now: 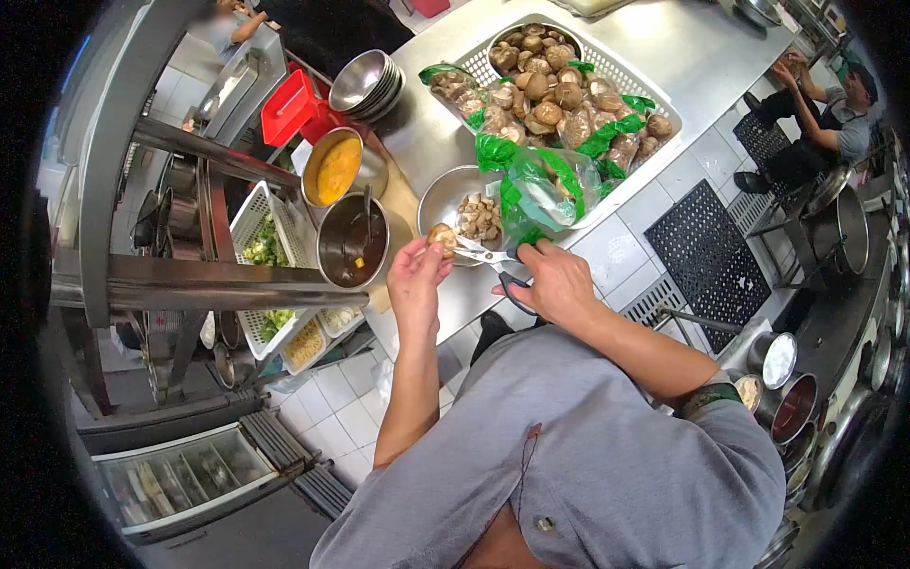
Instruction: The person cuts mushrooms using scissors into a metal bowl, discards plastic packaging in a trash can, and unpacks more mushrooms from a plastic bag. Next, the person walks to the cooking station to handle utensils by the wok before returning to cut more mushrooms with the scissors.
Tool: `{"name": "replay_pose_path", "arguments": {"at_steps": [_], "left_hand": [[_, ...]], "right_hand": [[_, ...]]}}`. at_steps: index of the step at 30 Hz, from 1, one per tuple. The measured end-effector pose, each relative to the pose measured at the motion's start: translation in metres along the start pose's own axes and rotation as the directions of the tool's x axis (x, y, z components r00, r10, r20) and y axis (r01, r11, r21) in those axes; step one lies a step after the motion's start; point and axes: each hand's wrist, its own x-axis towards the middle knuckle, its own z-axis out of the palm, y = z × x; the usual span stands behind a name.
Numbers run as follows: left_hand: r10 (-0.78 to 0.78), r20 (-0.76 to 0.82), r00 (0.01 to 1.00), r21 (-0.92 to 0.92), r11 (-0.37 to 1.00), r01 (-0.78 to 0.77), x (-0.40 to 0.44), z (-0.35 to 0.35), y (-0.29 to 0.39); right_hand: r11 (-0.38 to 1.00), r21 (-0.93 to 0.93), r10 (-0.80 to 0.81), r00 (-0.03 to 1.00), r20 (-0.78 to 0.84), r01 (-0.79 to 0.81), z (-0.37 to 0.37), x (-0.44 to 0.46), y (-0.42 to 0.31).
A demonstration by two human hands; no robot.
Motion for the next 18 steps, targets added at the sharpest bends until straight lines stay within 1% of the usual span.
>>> {"name": "replay_pose_path", "arguments": {"at_steps": [2, 6, 9, 12, 14, 18], "left_hand": [[0.014, -0.001, 1.0, -0.019, 1.0, -0.014, 0.005, -0.001, -0.006], [0.02, 0.006, 1.0, -0.057, 0.998, -0.019, 0.006, -0.002, -0.013], [0.024, 0.005, 1.0, -0.005, 1.0, -0.024, 0.001, 0.001, -0.007], [0.017, 0.071, 0.997, 0.018, 1.0, -0.018, 0.002, -0.002, -0.014], [0.022, 0.062, 0.998, 0.022, 0.999, -0.023, -0.001, 0.0, -0.014], [-0.004, 0.063, 0.998, 0.025, 1.0, 0.002, 0.001, 0.0, -0.014]], "right_hand": [[1.0, -0.004, 0.003, 1.0, -0.007, -0.003, 0.001, -0.002, 0.001], [0.999, 0.018, 0.034, 0.999, 0.03, -0.035, 0.0, -0.005, 0.0], [0.999, 0.008, 0.052, 0.998, 0.039, -0.053, -0.002, -0.003, 0.0], [0.999, -0.007, 0.041, 0.998, 0.054, -0.04, -0.002, 0.0, 0.001], [1.0, -0.011, 0.02, 0.999, 0.048, -0.02, 0.002, 0.001, 0.003], [1.0, -0.004, 0.024, 0.995, 0.093, -0.024, 0.006, 0.006, 0.002]]}}
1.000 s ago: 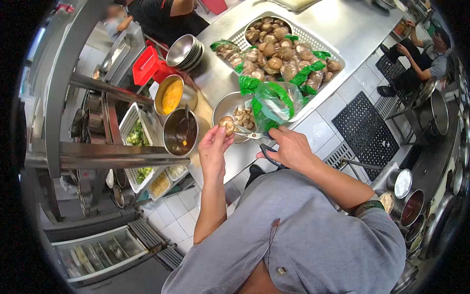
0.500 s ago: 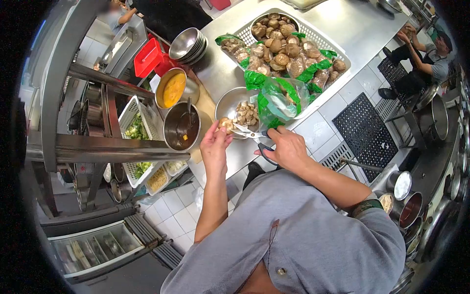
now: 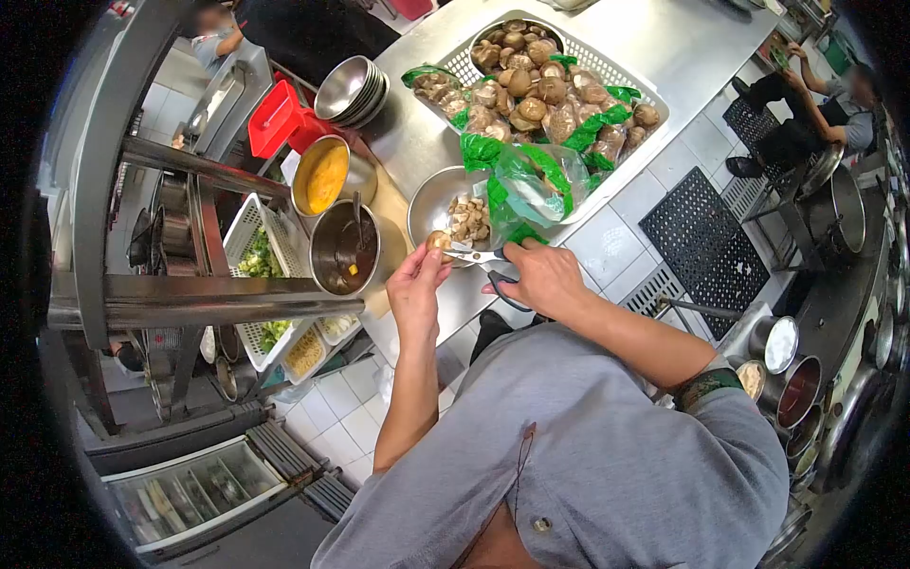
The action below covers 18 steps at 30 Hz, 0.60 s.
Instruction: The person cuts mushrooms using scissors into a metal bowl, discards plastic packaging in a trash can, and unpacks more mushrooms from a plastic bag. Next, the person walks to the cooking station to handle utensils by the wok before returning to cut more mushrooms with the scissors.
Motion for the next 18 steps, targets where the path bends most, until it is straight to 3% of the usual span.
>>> {"name": "replay_pose_path", "arguments": {"at_steps": [2, 5, 6, 8, 11, 12, 18], "left_hand": [[-0.015, -0.026, 1.0, -0.007, 1.0, 0.015, 0.005, -0.002, -0.003], [-0.054, -0.04, 0.998, 0.042, 0.998, 0.055, 0.011, -0.004, -0.008], [-0.07, -0.043, 0.997, 0.068, 0.995, 0.073, 0.013, -0.005, -0.011], [-0.059, -0.035, 0.998, 0.083, 0.995, 0.062, 0.024, -0.015, -0.022], [-0.049, -0.034, 0.998, 0.049, 0.998, 0.05, 0.024, -0.02, -0.017], [-0.04, -0.031, 0.999, 0.028, 0.999, 0.041, 0.024, -0.018, -0.011], [-0.047, 0.051, 0.998, 0.015, 0.999, 0.047, 0.017, -0.01, 0.007]], "right_hand": [[1.0, 0.029, -0.003, 1.0, 0.015, 0.002, 0.011, 0.001, 0.002], [0.982, 0.135, 0.103, 0.972, 0.213, -0.133, 0.015, 0.004, -0.001], [0.89, 0.355, 0.153, 0.92, 0.361, -0.287, 0.02, 0.004, 0.003], [0.511, 0.618, 0.114, 0.76, 0.64, -0.597, 0.029, 0.009, 0.02], [0.526, 0.583, 0.087, 0.721, 0.687, -0.619, 0.02, 0.013, 0.033], [0.629, 0.57, 0.024, 0.745, 0.666, -0.529, 0.016, 0.014, 0.033], [0.794, 0.504, -0.084, 0.759, 0.645, -0.34, 0.004, 0.02, 0.034]]}}
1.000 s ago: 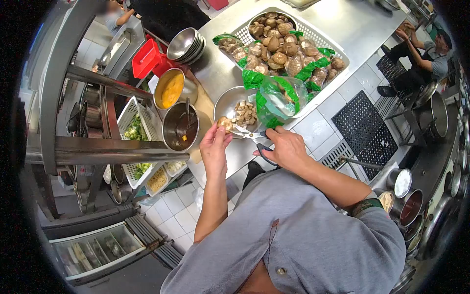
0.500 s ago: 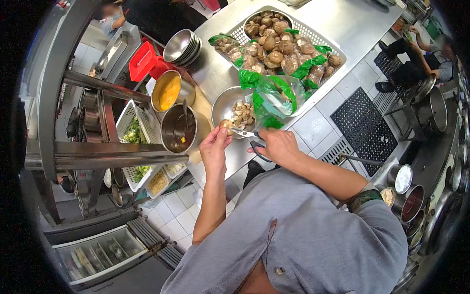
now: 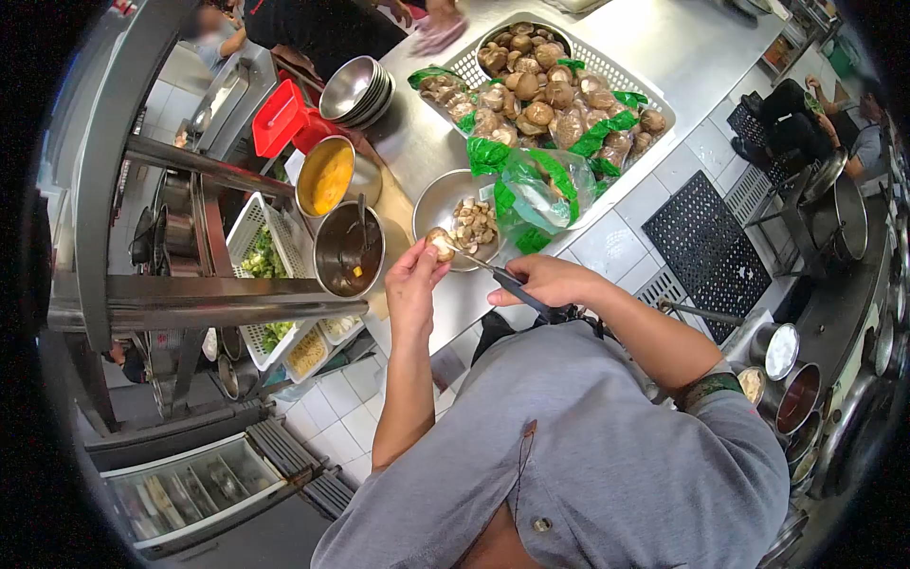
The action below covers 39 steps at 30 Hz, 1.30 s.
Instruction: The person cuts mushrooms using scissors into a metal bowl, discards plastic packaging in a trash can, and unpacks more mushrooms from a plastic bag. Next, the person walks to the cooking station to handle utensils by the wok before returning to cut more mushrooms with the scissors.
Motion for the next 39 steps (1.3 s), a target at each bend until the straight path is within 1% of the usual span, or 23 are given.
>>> {"name": "replay_pose_path", "arguments": {"at_steps": [4, 6, 7, 9, 13, 15, 16, 18, 19, 21, 23, 24, 26, 27, 28, 30, 31, 33, 34, 36, 37, 38, 39], "left_hand": [[0.05, 0.058, 0.997, 0.049, 0.997, -0.053, -0.002, 0.002, 0.01], [0.075, 0.124, 0.989, 0.09, 0.992, -0.087, -0.004, 0.005, 0.018], [0.085, 0.147, 0.985, 0.079, 0.992, -0.097, -0.004, 0.005, 0.021], [0.101, 0.195, 0.976, 0.06, 0.992, -0.114, -0.004, 0.006, 0.029], [0.093, 0.204, 0.975, 0.069, 0.992, -0.109, -0.006, 0.018, 0.047], [0.088, 0.244, 0.966, 0.04, 0.994, -0.1, -0.003, 0.027, 0.053], [0.099, 0.234, 0.967, 0.06, 0.991, -0.116, 0.003, 0.032, 0.055], [0.125, 0.219, 0.968, 0.097, 0.984, -0.15, 0.023, 0.047, 0.064], [0.169, 0.262, 0.95, 0.115, 0.972, -0.204, 0.034, 0.06, 0.075], [0.246, 0.341, 0.907, 0.139, 0.941, -0.307, 0.053, 0.093, 0.102], [0.375, 0.327, 0.867, 0.27, 0.842, -0.466, 0.066, 0.122, 0.114], [0.482, 0.277, 0.831, 0.333, 0.763, -0.554, 0.066, 0.132, 0.115], [0.374, 0.451, 0.811, 0.445, 0.693, -0.567, 0.05, 0.13, 0.111], [0.308, 0.534, 0.788, 0.494, 0.643, -0.586, 0.043, 0.128, 0.108], [0.358, 0.678, 0.642, 0.462, 0.471, -0.751, 0.04, 0.131, 0.091], [0.282, 0.783, 0.554, 0.517, 0.201, -0.832, 0.047, 0.15, 0.062], [0.242, 0.825, 0.51, 0.513, 0.059, -0.857, 0.053, 0.157, 0.049], [0.226, 0.764, 0.604, 0.61, 0.049, -0.791, 0.078, 0.163, 0.01], [0.214, 0.743, 0.635, 0.64, 0.05, -0.766, 0.082, 0.173, -0.002], [0.266, 0.797, 0.542, 0.521, 0.152, -0.84, 0.077, 0.189, -0.002], [0.281, 0.812, 0.511, 0.494, 0.134, -0.859, 0.068, 0.192, 0.008], [0.301, 0.807, 0.508, 0.519, 0.05, -0.853, 0.083, 0.19, -0.009], [0.283, 0.812, 0.511, 0.524, 0.035, -0.851, 0.083, 0.189, -0.008]], "right_hand": [[0.993, -0.113, -0.022, 1.0, -0.021, 0.02, -0.011, -0.008, -0.014], [0.994, -0.095, -0.054, 0.998, -0.039, 0.05, -0.015, -0.014, -0.019], [0.994, -0.086, -0.07, 0.996, -0.047, 0.066, -0.017, -0.014, -0.02], [0.998, -0.01, -0.067, 0.996, -0.061, 0.067, -0.017, -0.015, -0.015], [0.988, 0.105, -0.098, 0.987, -0.126, 0.112, -0.013, -0.023, -0.014], [0.981, 0.177, -0.052, 0.987, -0.152, 0.079, -0.012, -0.032, -0.011], [0.975, 0.215, -0.026, 0.986, -0.167, 0.062, -0.012, -0.038, -0.009], [0.946, 0.322, 0.009, 0.991, -0.136, 0.036, -0.018, -0.053, 0.0], [0.927, 0.374, 0.024, 0.993, -0.118, 0.022, -0.02, -0.061, 0.003], [0.896, 0.439, -0.012, 0.993, -0.121, 0.064, -0.02, -0.075, 0.005], [0.871, 0.479, -0.046, 0.99, -0.137, 0.106, -0.018, -0.086, 0.01], [0.868, 0.488, -0.022, 0.988, -0.152, 0.094, -0.016, -0.094, 0.012], [0.863, 0.498, 0.015, 0.981, -0.192, 0.084, -0.02, -0.112, 0.019], [0.841, 0.53, 0.005, 0.977, -0.212, 0.111, -0.024, -0.119, 0.026], [0.814, 0.565, -0.002, 0.973, -0.231, 0.136, -0.024, -0.126, 0.035], [0.778, 0.608, -0.008, 0.969, -0.247, 0.161, -0.017, -0.132, 0.048], [0.802, 0.579, -0.008, 0.972, -0.236, 0.147, -0.013, -0.132, 0.05], [0.854, 0.503, 0.004, 0.965, -0.261, 0.132, -0.015, -0.133, 0.048], [0.847, 0.516, 0.003, 0.969, -0.248, 0.129, -0.012, -0.134, 0.049], [0.869, 0.483, 0.021, 0.966, -0.256, 0.109, -0.013, -0.14, 0.034], [0.858, 0.494, -0.019, 0.968, -0.249, 0.144, -0.014, -0.143, 0.028], [0.868, 0.471, -0.027, 0.962, -0.271, 0.157, -0.01, -0.138, 0.036], [0.878, 0.447, -0.042, 0.959, -0.282, 0.17, -0.007, -0.131, 0.044]]}}
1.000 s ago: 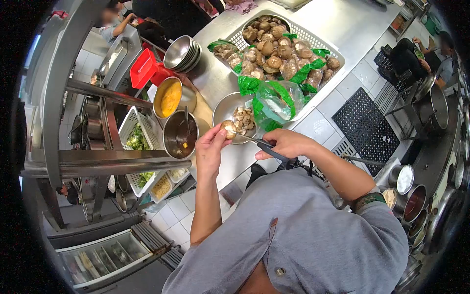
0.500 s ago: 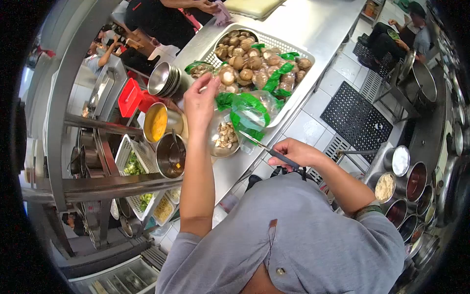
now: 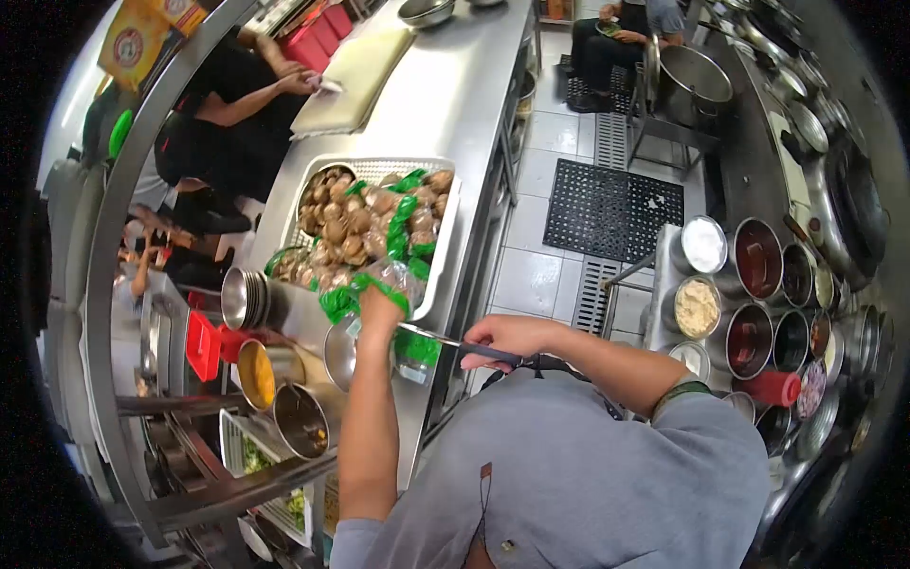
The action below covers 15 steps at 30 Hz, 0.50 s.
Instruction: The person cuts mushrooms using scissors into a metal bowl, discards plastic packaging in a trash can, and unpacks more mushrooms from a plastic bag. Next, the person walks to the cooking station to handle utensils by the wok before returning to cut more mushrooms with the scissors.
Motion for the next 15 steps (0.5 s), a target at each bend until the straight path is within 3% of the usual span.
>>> {"name": "replay_pose_path", "arguments": {"at_steps": [2, 3, 6, 7, 9, 11, 14, 15], "left_hand": [[-0.023, 0.038, 0.999, 0.045, 0.999, 0.022, -0.004, -0.006, -0.003], [-0.115, 0.18, 0.977, 0.053, 0.993, 0.107, -0.003, -0.012, -0.002], [0.113, -0.083, 0.99, -0.123, 0.985, -0.122, -0.015, -0.036, 0.006], [0.208, -0.174, 0.962, -0.088, 0.97, -0.226, -0.022, -0.051, 0.017], [-0.039, -0.105, 0.994, -0.223, 0.975, 0.015, -0.04, -0.073, 0.021], [-0.284, -0.041, 0.958, -0.376, 0.892, 0.249, -0.056, -0.08, 0.012], [-0.316, -0.008, 0.949, -0.434, 0.855, 0.282, -0.082, -0.073, -0.013], [-0.338, 0.025, 0.941, -0.584, 0.759, 0.288, -0.096, -0.075, -0.014]], "right_hand": [[1.0, -0.003, 0.017, 1.0, -0.01, -0.017, 0.002, -0.002, -0.01], [1.0, -0.004, 0.027, 1.0, -0.01, -0.027, 0.003, -0.002, -0.013], [1.0, -0.001, -0.031, 0.999, -0.028, 0.031, 0.003, 0.003, -0.004], [0.999, -0.012, -0.044, 0.999, -0.032, 0.043, 0.005, 0.004, -0.005], [0.997, -0.038, -0.069, 0.997, -0.033, 0.068, 0.007, 0.005, -0.011], [0.998, -0.022, -0.051, 0.999, -0.003, 0.051, 0.01, 0.01, -0.013], [0.983, -0.158, -0.098, 0.995, -0.01, 0.095, 0.018, 0.019, -0.019], [0.966, -0.228, -0.129, 0.992, -0.002, 0.125, 0.021, 0.022, -0.024]]}}
